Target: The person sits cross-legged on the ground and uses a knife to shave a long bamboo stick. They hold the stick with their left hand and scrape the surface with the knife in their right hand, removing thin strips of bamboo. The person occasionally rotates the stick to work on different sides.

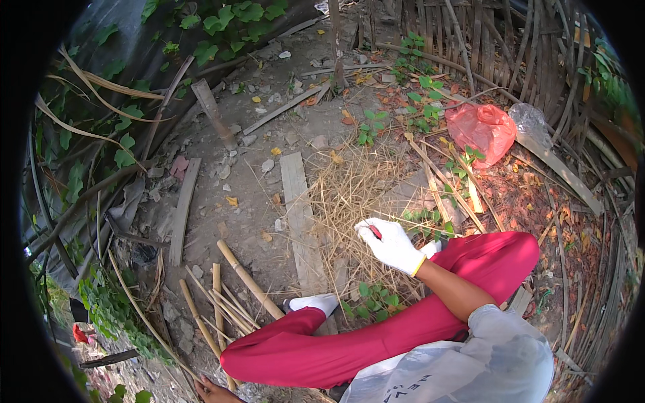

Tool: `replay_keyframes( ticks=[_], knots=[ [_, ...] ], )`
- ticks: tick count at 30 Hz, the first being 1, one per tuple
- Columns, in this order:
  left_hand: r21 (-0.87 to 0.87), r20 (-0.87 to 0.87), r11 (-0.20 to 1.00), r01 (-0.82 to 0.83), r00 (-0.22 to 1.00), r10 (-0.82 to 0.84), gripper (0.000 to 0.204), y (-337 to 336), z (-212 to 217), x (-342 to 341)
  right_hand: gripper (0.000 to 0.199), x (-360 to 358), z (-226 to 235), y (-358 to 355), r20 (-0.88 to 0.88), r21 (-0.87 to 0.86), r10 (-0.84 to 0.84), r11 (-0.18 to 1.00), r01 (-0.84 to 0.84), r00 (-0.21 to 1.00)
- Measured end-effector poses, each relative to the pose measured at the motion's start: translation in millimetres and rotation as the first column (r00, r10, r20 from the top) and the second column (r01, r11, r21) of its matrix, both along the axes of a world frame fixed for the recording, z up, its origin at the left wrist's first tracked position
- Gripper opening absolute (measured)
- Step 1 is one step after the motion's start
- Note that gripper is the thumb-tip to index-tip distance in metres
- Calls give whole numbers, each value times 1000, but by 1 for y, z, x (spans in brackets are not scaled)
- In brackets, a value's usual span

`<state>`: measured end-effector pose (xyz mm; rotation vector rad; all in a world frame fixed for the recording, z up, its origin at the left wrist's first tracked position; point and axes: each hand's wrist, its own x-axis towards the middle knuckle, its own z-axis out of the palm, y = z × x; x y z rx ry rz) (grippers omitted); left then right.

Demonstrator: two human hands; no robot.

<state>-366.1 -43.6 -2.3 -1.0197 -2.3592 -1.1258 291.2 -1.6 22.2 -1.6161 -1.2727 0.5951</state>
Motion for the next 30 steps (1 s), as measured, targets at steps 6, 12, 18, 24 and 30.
replay_keyframes(
  ticks=[6,12,18,24,30],
  knots=[
    [-297,181,790,536,844,-504,47,30,-100,126,38,-4,3,-3,98,-98,64,994,-54,993],
    [-591,642,-288,753,224,-733,50,100,-214,257,37,0,20,-9,97,-57,37,998,-32,995],
    [-644,754,-640,419,204,-624,55,140,-265,321,21,44,84,-51,110,208,-307,937,281,945],
    [-644,750,-729,232,376,-543,58,144,-250,353,22,153,168,-205,-344,438,-839,253,863,421],
    [-656,723,-725,210,449,-524,59,141,-257,319,30,258,39,-361,62,299,-989,148,943,136]
  ],
)
